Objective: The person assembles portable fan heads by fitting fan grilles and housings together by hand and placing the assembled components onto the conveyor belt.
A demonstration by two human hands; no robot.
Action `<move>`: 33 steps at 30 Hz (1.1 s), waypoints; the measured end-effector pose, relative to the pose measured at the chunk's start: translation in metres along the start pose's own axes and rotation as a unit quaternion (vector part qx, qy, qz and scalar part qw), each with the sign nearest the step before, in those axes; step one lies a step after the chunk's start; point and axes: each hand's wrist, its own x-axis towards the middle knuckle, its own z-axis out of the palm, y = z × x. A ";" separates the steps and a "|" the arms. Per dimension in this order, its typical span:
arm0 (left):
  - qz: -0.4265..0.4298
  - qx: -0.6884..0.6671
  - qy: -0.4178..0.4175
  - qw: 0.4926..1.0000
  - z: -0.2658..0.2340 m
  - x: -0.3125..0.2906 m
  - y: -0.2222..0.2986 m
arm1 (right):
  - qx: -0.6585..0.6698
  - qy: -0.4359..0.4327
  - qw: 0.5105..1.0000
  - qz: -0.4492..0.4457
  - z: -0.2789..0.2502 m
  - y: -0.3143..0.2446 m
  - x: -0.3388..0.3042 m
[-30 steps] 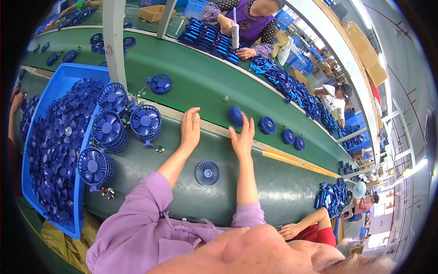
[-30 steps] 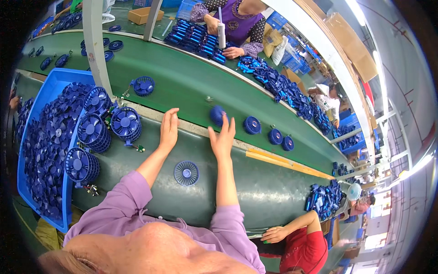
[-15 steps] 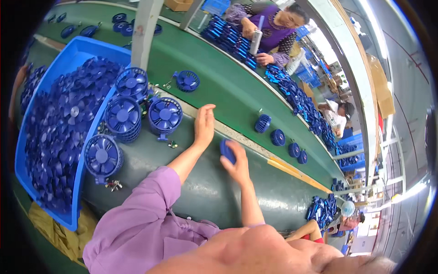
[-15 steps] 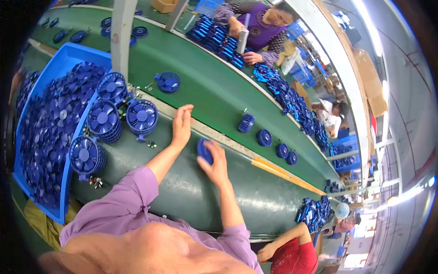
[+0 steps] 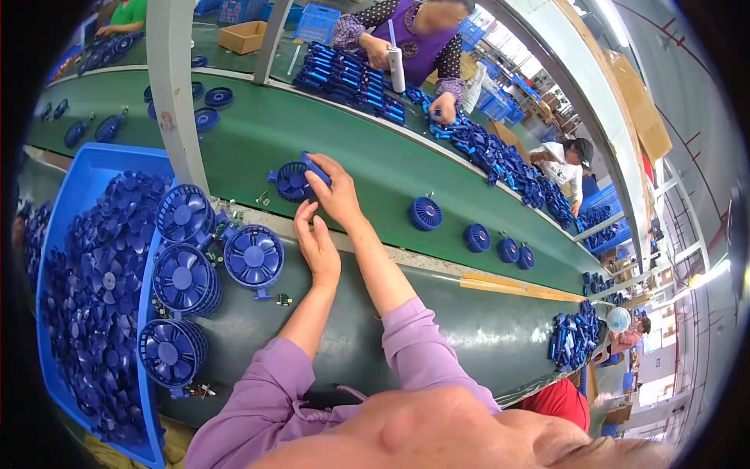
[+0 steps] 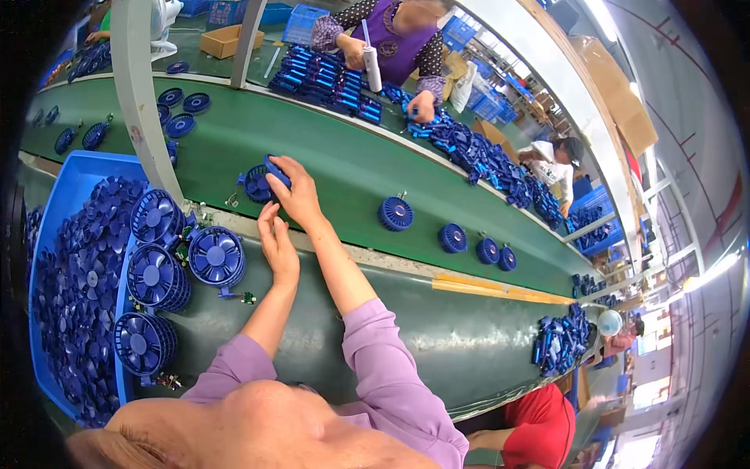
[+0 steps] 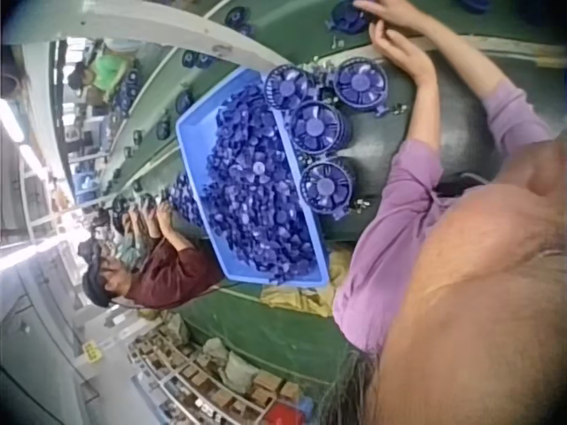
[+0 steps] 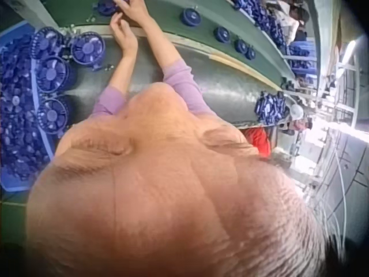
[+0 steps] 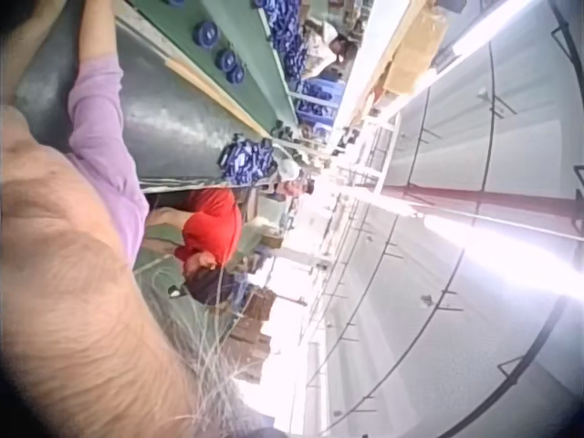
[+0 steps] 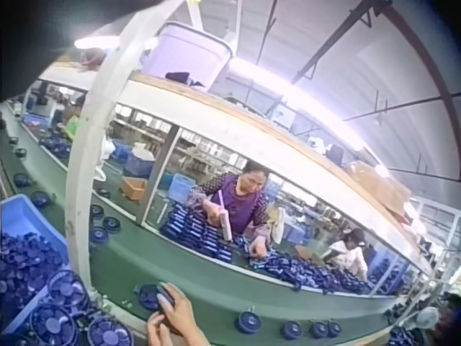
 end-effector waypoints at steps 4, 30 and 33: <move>-0.015 0.000 -0.002 1.000 -0.008 0.005 -0.006 | 0.033 0.004 0.995 0.093 0.000 -0.003 0.004; -0.126 -0.074 -0.040 0.988 -0.020 0.034 -0.019 | -0.051 -0.073 0.992 0.085 -0.021 0.027 -0.033; -0.090 -0.052 -0.074 0.992 -0.022 0.035 -0.025 | 0.046 -0.049 0.995 0.073 -0.033 0.000 -0.053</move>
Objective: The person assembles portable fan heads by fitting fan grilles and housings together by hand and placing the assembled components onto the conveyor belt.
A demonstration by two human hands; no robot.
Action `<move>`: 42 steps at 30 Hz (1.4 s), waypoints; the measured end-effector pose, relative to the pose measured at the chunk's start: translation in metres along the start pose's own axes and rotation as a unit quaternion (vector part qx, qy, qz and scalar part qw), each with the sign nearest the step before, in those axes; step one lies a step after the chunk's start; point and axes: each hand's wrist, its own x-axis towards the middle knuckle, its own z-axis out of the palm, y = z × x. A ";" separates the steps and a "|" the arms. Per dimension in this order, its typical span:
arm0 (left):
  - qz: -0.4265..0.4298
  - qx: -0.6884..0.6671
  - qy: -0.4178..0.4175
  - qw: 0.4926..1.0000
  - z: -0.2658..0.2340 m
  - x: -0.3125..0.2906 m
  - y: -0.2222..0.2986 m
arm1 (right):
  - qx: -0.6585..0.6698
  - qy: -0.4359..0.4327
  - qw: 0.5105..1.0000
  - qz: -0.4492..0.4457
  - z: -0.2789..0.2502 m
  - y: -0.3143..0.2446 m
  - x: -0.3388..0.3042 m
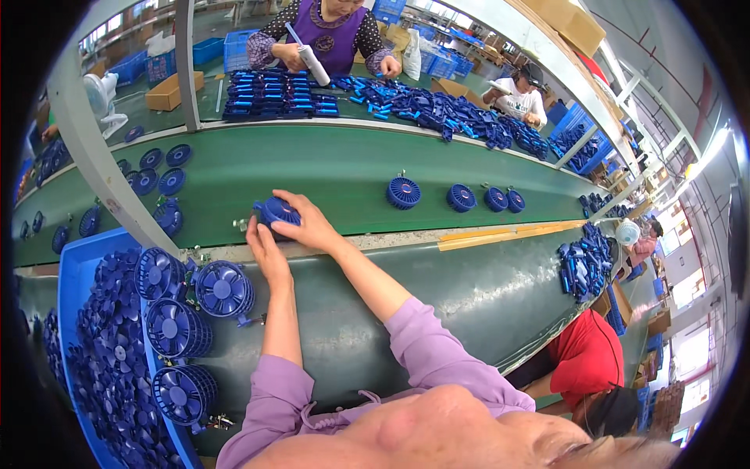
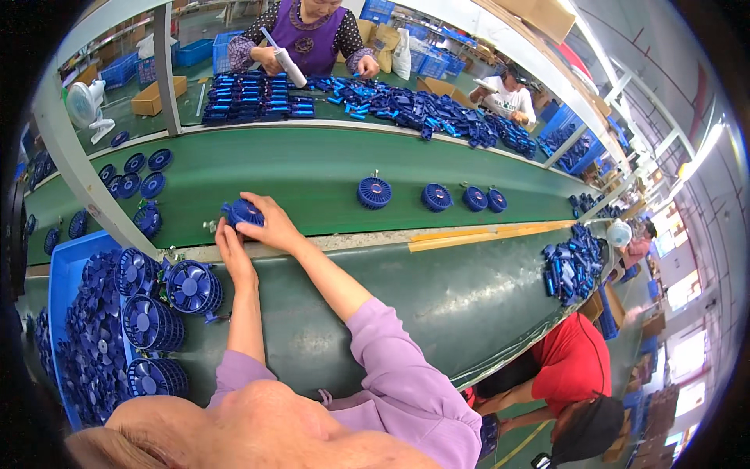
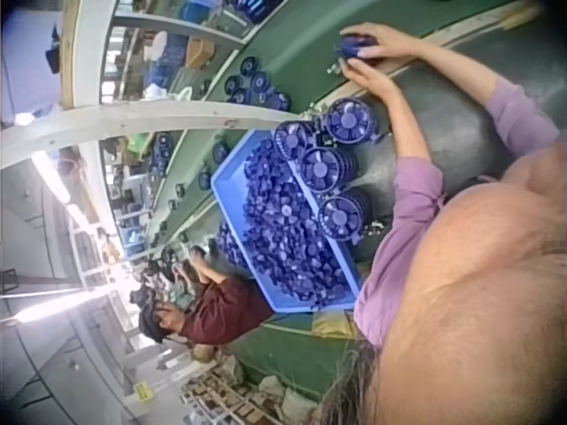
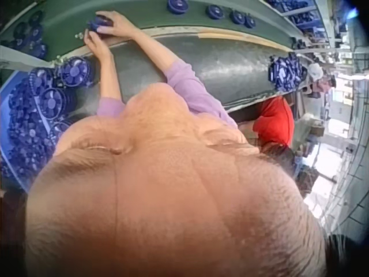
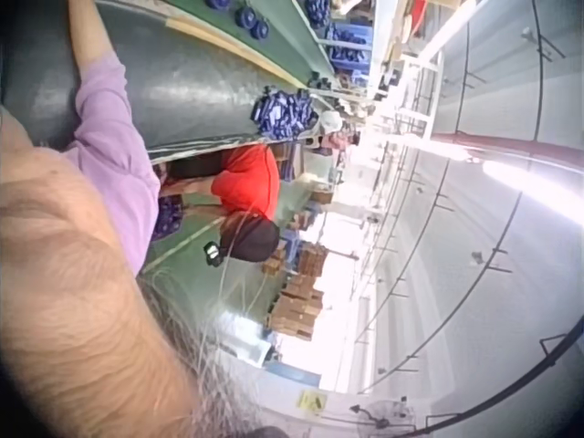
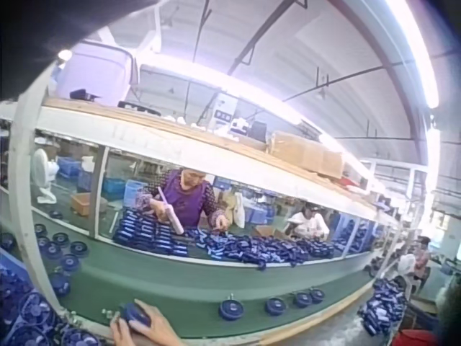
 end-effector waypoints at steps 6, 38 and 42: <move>-0.166 -0.268 -0.117 0.942 0.028 -0.018 0.015 | -0.107 0.020 0.993 -0.046 -0.016 -0.017 -0.053; 0.134 0.212 -0.244 0.937 0.035 -0.044 -0.005 | -0.281 0.210 0.934 0.072 -0.059 0.043 -0.096; 0.110 0.186 -0.221 0.951 0.041 -0.054 -0.012 | -0.289 0.183 0.935 0.089 -0.055 0.053 -0.101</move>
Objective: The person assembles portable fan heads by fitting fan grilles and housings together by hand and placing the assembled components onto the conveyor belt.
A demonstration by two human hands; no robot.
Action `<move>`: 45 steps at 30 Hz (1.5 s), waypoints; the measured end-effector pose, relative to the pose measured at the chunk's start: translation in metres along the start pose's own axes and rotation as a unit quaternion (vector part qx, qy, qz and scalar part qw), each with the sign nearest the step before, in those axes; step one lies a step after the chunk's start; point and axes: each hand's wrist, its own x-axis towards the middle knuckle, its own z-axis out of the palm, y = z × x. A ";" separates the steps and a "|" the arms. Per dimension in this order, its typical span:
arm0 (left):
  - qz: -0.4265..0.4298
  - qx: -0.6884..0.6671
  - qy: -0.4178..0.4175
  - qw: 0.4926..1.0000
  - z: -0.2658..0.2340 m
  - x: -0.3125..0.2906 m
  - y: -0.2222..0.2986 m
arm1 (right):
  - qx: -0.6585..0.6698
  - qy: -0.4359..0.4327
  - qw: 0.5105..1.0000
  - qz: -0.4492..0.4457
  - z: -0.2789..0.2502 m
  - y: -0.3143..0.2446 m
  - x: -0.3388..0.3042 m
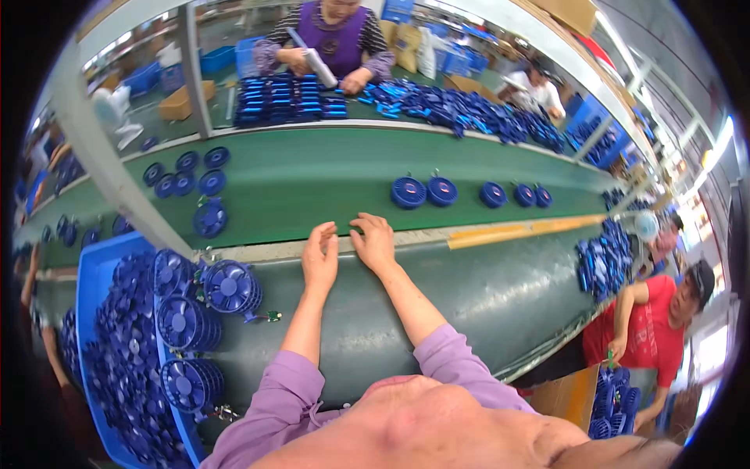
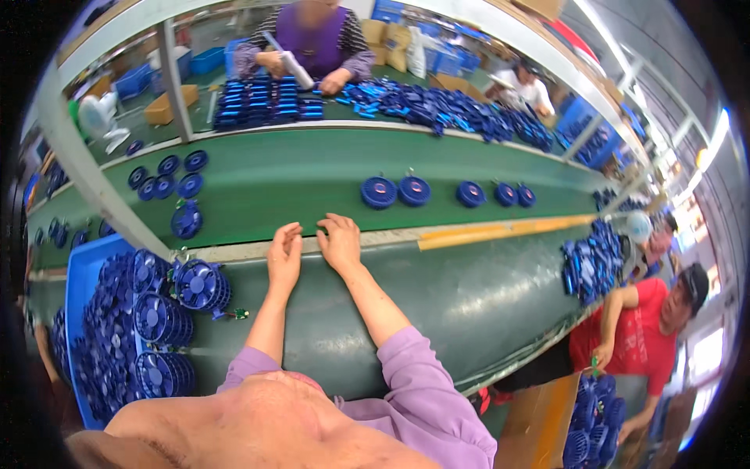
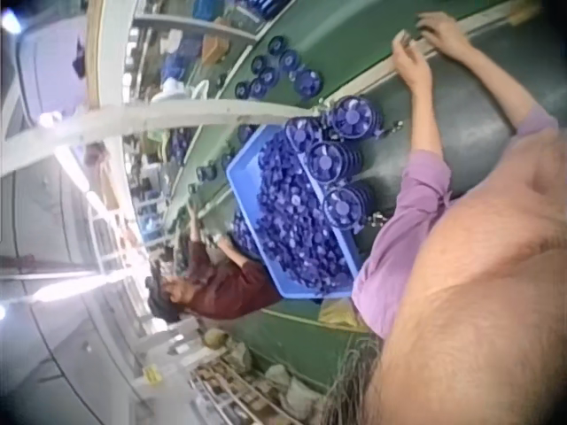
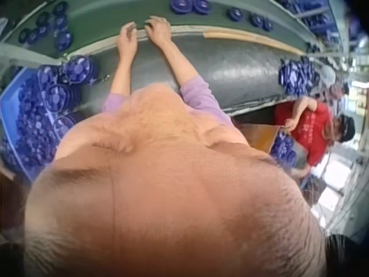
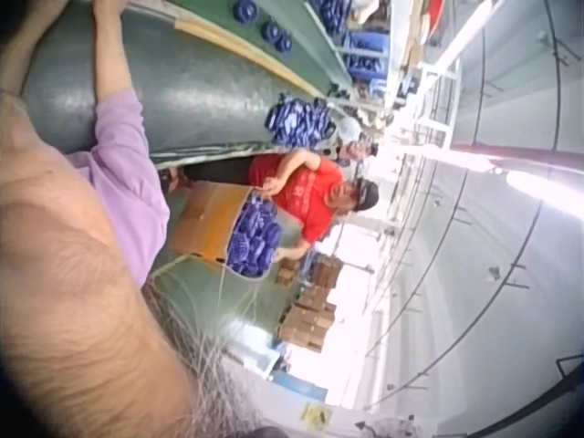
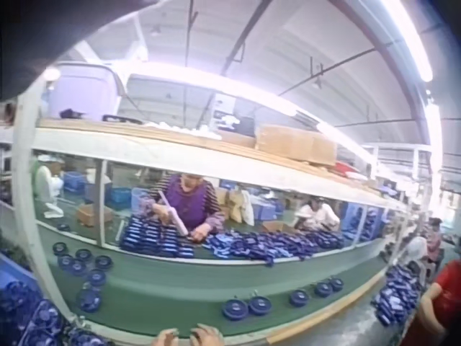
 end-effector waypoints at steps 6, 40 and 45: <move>-0.076 -0.023 -0.036 0.996 -0.007 0.001 0.018 | -0.003 -0.014 1.000 -0.002 -0.002 -0.005 0.003; -0.156 -0.104 -0.105 0.977 0.000 0.007 0.005 | -0.035 0.030 0.999 0.005 -0.007 -0.003 0.004; -0.158 -0.096 -0.105 0.977 -0.006 0.006 0.009 | -0.029 0.024 0.999 0.011 -0.007 -0.009 0.002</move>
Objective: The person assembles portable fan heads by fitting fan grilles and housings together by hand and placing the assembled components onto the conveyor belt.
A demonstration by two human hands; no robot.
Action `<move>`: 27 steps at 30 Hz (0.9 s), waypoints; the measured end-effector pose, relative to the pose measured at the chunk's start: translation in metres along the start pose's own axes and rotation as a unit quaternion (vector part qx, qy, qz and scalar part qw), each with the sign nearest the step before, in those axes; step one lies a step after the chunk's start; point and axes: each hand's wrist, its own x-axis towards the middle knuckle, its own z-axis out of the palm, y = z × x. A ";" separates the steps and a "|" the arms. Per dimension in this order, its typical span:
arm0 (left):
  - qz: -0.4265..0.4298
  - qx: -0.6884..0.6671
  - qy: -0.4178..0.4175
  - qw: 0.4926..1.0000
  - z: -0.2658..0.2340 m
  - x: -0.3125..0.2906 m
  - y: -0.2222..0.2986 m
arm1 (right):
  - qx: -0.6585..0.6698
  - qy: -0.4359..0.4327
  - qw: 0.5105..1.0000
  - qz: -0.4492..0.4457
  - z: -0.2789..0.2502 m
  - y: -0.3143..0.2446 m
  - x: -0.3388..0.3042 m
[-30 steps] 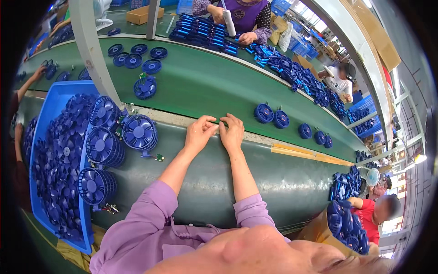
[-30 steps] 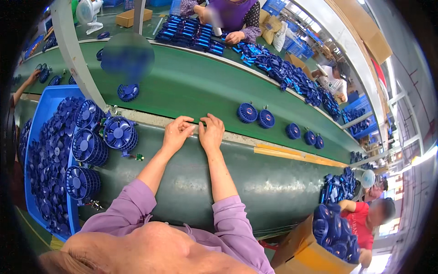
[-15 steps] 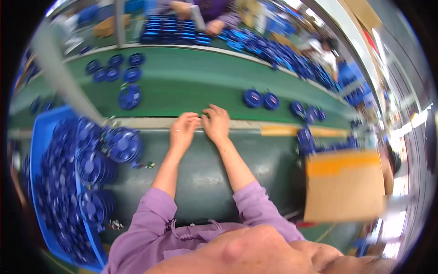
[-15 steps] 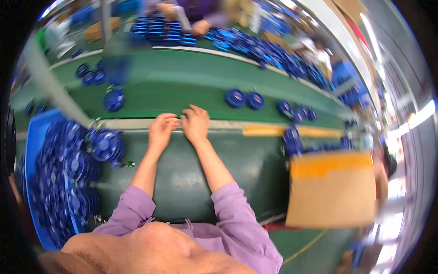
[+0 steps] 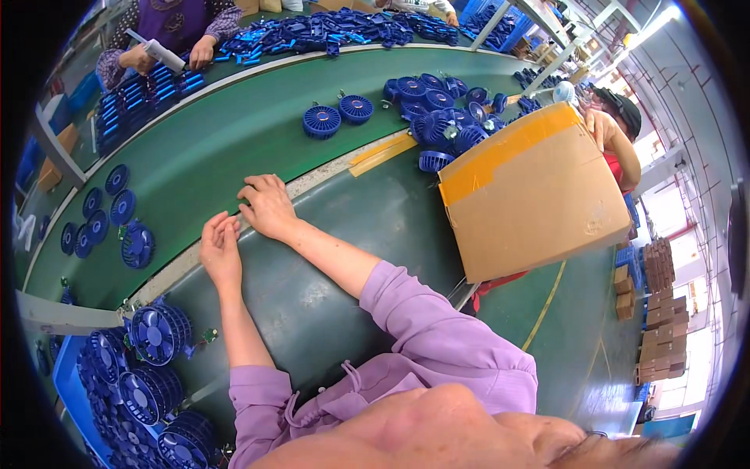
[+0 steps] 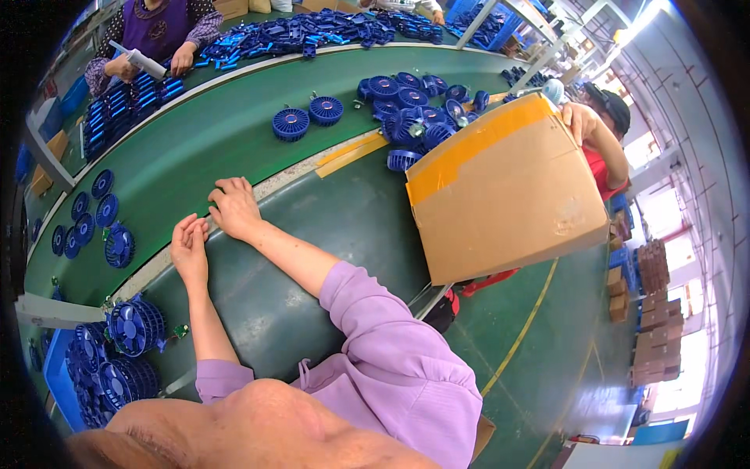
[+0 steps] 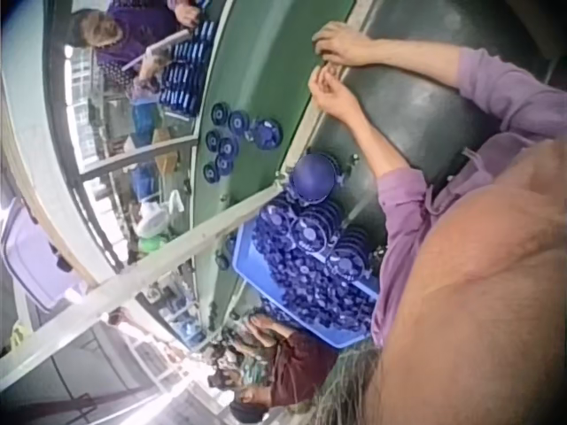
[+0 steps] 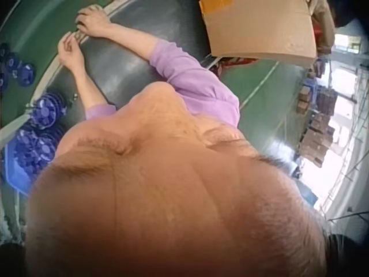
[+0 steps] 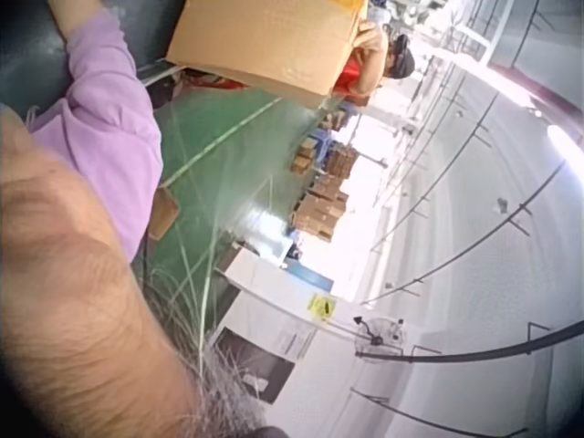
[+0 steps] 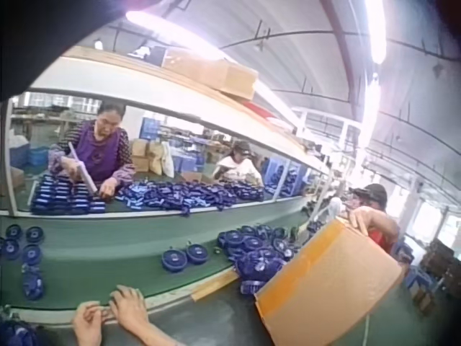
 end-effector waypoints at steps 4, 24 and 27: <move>0.002 0.003 -0.007 1.000 -0.007 0.001 -0.005 | -0.003 0.003 1.000 0.000 0.003 -0.005 0.000; 0.044 0.072 0.001 0.996 0.002 -0.001 -0.001 | -0.036 0.022 0.998 -0.035 0.001 0.002 0.004; 0.028 0.019 0.000 0.999 0.010 -0.001 0.003 | -0.042 0.015 0.999 -0.022 0.000 0.010 0.002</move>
